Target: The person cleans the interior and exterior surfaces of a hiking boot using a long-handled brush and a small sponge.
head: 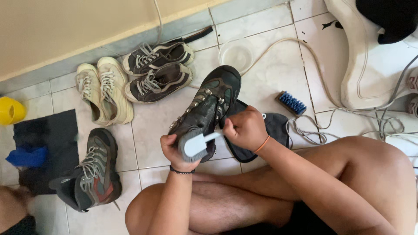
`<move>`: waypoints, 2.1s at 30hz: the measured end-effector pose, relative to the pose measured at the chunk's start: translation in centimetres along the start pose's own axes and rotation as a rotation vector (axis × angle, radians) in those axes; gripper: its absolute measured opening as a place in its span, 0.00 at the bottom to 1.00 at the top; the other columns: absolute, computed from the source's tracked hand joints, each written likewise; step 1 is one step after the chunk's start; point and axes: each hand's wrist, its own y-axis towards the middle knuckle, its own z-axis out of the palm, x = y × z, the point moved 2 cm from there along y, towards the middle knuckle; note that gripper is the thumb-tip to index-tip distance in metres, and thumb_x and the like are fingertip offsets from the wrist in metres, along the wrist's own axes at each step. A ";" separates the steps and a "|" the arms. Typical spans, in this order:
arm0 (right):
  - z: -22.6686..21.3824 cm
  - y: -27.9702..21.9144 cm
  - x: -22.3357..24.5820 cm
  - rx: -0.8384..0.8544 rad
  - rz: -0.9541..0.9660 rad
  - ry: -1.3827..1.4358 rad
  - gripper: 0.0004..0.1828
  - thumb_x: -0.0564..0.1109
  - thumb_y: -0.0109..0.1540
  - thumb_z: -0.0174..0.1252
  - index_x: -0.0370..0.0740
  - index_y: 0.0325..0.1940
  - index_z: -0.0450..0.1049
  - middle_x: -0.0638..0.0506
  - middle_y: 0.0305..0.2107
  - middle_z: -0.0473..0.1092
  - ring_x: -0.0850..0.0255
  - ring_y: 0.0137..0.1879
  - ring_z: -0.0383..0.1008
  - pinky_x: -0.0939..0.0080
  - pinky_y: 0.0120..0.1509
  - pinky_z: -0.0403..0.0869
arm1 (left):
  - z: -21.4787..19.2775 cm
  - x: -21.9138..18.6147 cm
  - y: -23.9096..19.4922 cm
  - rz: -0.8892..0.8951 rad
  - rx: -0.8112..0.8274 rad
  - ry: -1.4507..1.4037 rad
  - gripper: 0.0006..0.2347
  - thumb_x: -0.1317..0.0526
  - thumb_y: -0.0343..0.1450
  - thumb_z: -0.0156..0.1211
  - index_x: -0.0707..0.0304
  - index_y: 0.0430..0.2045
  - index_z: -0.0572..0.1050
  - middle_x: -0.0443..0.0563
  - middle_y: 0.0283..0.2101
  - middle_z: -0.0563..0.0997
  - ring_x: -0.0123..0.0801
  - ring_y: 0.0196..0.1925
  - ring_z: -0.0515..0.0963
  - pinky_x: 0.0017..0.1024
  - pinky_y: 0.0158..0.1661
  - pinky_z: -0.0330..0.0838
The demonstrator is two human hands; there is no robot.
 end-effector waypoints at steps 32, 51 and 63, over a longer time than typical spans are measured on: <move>0.0 1.6 -3.7 0.064 0.155 -0.193 0.23 0.58 0.60 0.50 0.48 0.13 0.66 0.42 0.08 0.62 0.36 0.23 0.71 0.41 0.33 0.70 | 4.8 0.5 -0.9 0.203 0.095 0.142 0.33 0.56 0.56 0.49 0.76 0.56 0.69 0.69 0.53 0.76 0.57 0.55 0.76 0.55 0.60 0.66; -0.1 2.0 -4.8 0.227 0.426 -0.337 0.24 0.62 0.60 0.47 0.48 0.20 0.76 0.41 0.13 0.69 0.35 0.29 0.75 0.43 0.32 0.71 | 4.9 0.8 -2.0 0.243 0.113 0.164 0.34 0.56 0.56 0.48 0.75 0.59 0.67 0.68 0.57 0.74 0.58 0.58 0.72 0.57 0.62 0.61; -2.7 2.5 -0.5 0.218 0.332 -0.230 0.26 0.61 0.61 0.49 0.44 0.16 0.71 0.38 0.11 0.66 0.34 0.28 0.73 0.38 0.32 0.69 | 4.6 0.7 -1.6 0.321 0.056 0.203 0.25 0.54 0.68 0.47 0.66 0.60 0.67 0.63 0.61 0.73 0.51 0.62 0.71 0.52 0.63 0.63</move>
